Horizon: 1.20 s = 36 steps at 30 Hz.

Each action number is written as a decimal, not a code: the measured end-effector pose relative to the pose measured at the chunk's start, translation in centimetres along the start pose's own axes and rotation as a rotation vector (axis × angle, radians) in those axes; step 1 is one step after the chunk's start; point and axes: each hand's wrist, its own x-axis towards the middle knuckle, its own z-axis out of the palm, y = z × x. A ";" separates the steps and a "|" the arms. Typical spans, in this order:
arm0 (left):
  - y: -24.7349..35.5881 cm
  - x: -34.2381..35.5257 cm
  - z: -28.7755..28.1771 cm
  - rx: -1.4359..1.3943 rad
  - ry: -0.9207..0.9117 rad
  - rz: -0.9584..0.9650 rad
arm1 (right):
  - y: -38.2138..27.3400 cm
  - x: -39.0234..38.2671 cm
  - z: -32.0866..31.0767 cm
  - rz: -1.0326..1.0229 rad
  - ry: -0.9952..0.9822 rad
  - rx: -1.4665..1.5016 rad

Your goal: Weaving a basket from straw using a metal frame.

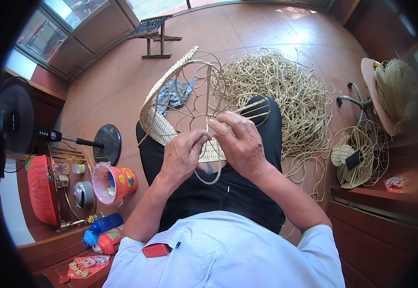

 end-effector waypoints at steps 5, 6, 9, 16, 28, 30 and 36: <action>2.4 -1.0 -3.3 -0.411 -0.139 -0.085 | 4.2 1.4 4.2 -0.160 0.032 -0.134; 3.3 -1.1 -4.4 -0.495 -0.164 -0.156 | 4.6 1.5 4.6 -0.163 0.041 -0.155; 3.7 -1.6 -6.3 -0.568 -0.181 -0.141 | 4.0 2.0 4.3 -0.158 0.056 -0.181; 4.4 -1.7 -7.9 -0.708 -0.233 -0.142 | 5.2 3.0 5.0 -0.180 0.094 -0.240; 4.8 -2.4 -19.0 -0.841 0.104 0.055 | 6.6 4.6 6.2 -0.079 0.119 -0.016; 4.7 -1.8 -21.4 -0.847 0.079 0.099 | 6.8 4.4 6.0 -0.048 0.098 -0.020; 5.8 -3.8 -26.5 -1.070 0.131 0.162 | 6.7 4.8 6.9 -0.059 0.122 0.003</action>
